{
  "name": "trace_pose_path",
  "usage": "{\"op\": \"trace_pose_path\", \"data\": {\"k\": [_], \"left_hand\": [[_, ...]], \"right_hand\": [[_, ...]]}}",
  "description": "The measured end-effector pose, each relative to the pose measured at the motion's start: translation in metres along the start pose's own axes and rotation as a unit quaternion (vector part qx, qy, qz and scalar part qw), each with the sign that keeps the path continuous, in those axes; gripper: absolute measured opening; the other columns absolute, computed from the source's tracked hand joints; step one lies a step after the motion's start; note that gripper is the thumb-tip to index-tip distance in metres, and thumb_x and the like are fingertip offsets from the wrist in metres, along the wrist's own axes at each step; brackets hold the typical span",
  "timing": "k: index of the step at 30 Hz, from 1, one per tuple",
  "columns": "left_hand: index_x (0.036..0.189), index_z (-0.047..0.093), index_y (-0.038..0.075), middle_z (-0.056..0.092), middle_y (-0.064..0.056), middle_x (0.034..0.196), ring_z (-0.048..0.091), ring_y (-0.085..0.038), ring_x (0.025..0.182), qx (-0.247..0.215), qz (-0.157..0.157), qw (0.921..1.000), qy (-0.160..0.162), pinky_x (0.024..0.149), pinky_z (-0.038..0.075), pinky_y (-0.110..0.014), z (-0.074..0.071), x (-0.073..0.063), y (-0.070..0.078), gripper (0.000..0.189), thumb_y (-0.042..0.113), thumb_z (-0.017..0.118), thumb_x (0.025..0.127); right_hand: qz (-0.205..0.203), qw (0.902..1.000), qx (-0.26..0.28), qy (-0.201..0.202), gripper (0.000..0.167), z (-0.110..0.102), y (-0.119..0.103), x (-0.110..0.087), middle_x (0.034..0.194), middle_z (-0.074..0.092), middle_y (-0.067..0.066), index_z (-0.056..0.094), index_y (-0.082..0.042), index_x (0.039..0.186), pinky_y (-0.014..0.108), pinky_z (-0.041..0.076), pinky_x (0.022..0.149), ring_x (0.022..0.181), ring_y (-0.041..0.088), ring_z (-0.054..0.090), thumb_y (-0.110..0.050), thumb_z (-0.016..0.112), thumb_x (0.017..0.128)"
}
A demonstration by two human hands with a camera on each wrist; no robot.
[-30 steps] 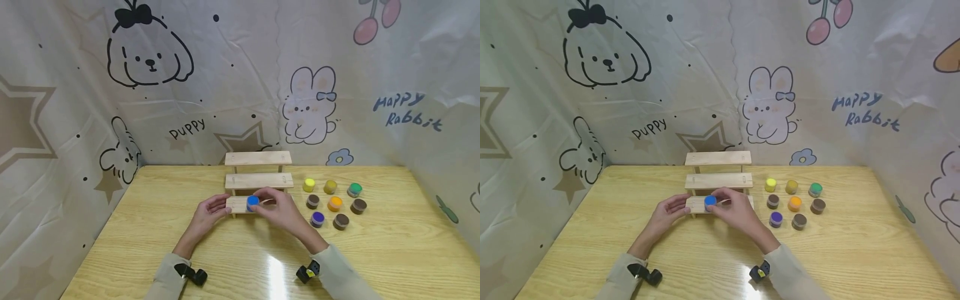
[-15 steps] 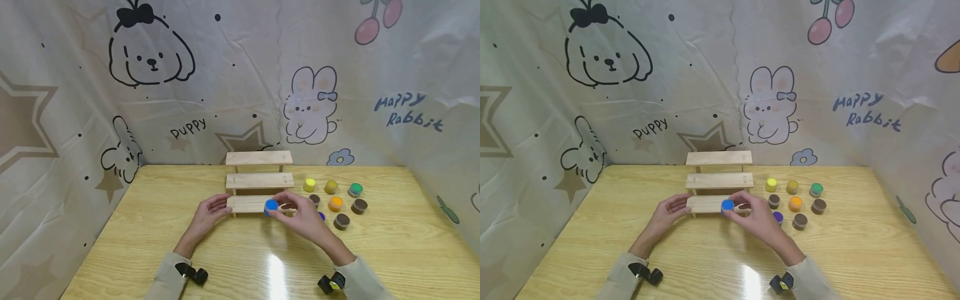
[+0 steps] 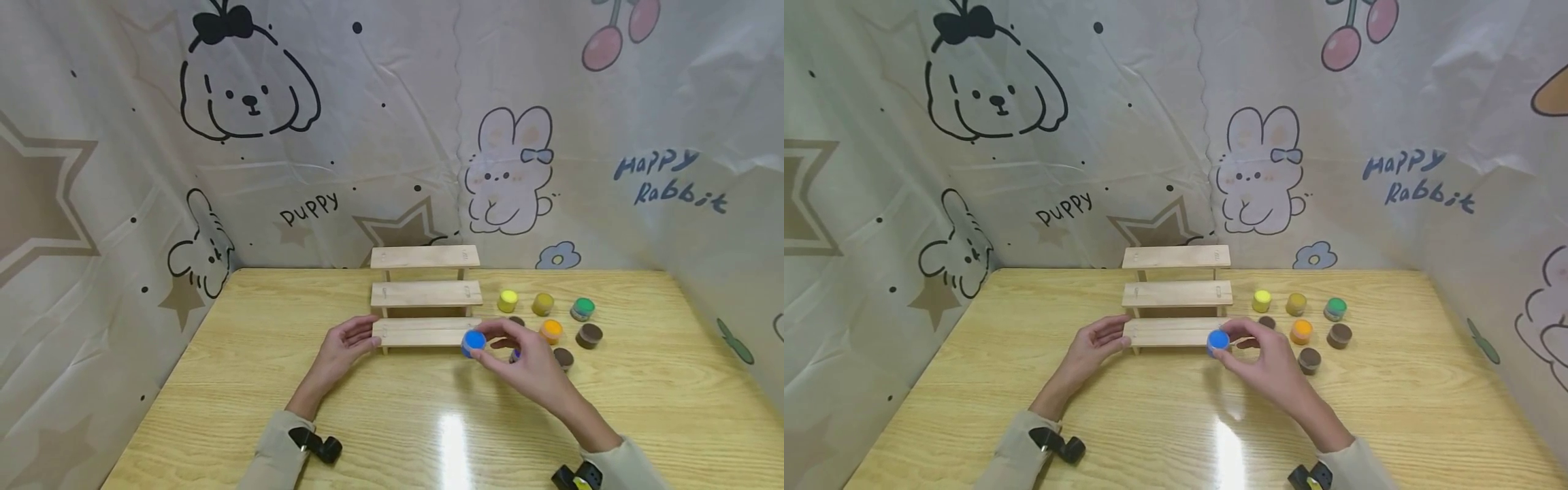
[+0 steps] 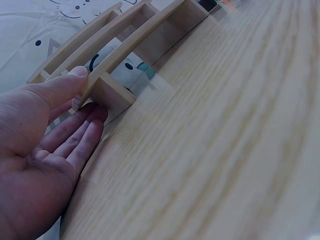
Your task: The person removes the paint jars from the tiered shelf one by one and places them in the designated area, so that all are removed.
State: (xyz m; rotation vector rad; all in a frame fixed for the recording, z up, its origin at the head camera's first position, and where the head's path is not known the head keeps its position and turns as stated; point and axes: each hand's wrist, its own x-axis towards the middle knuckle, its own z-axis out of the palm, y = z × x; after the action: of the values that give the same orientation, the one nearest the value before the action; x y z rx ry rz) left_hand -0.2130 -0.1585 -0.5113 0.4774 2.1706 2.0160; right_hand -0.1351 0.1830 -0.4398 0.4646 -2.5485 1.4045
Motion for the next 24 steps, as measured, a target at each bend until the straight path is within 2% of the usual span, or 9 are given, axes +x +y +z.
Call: {"op": "trace_pose_path", "data": {"k": [5, 14, 20, 24], "left_hand": [[0.139, 0.059, -0.003, 0.061, -0.023, 0.138, 0.057, -0.037, 0.128, 0.000, -0.001, 1.0000, -0.003, 0.099, 0.053, -0.027, 0.001, 0.000, -0.001, 0.045, 0.005, 0.072, 0.096], [0.139, 0.059, -0.003, 0.060, -0.023, 0.139, 0.057, -0.037, 0.128, 0.001, 0.000, 1.0000, -0.002, 0.099, 0.053, -0.026, -0.001, 0.000, -0.003, 0.045, 0.005, 0.072, 0.096], [0.139, 0.059, -0.004, 0.059, -0.024, 0.139, 0.057, -0.037, 0.128, 0.006, 0.003, 1.0000, -0.005, 0.099, 0.052, -0.026, 0.000, 0.000, -0.004, 0.045, 0.005, 0.072, 0.097], [0.139, 0.059, -0.004, 0.060, -0.024, 0.139, 0.057, -0.037, 0.129, 0.002, -0.003, 1.0000, -0.004, 0.099, 0.052, -0.027, 0.000, 0.001, -0.001, 0.046, 0.005, 0.072, 0.097]], "right_hand": [[0.015, 0.9998, -0.010, 0.009, 0.029, -0.014, 0.004, -0.009, 0.109, 0.072, -0.002, 0.071, -0.013, 0.116, 0.044, 0.061, 0.085, 0.097, 0.018, 0.069, -0.018, 0.082, 0.090], [0.017, 0.9981, -0.046, 0.037, 0.031, -0.045, 0.011, -0.024, 0.112, 0.072, 0.003, 0.070, -0.010, 0.119, 0.020, 0.057, 0.083, 0.097, 0.009, 0.068, -0.013, 0.082, 0.090], [0.034, 0.9942, -0.086, 0.056, 0.032, -0.070, 0.014, -0.039, 0.110, 0.072, 0.006, 0.070, -0.008, 0.117, 0.011, 0.053, 0.080, 0.091, 0.001, 0.067, -0.011, 0.083, 0.088], [0.043, 0.9911, -0.107, 0.068, 0.034, -0.087, 0.017, -0.049, 0.113, 0.072, 0.009, 0.069, -0.007, 0.120, 0.005, 0.049, 0.081, 0.094, -0.007, 0.063, -0.012, 0.083, 0.089]]}}
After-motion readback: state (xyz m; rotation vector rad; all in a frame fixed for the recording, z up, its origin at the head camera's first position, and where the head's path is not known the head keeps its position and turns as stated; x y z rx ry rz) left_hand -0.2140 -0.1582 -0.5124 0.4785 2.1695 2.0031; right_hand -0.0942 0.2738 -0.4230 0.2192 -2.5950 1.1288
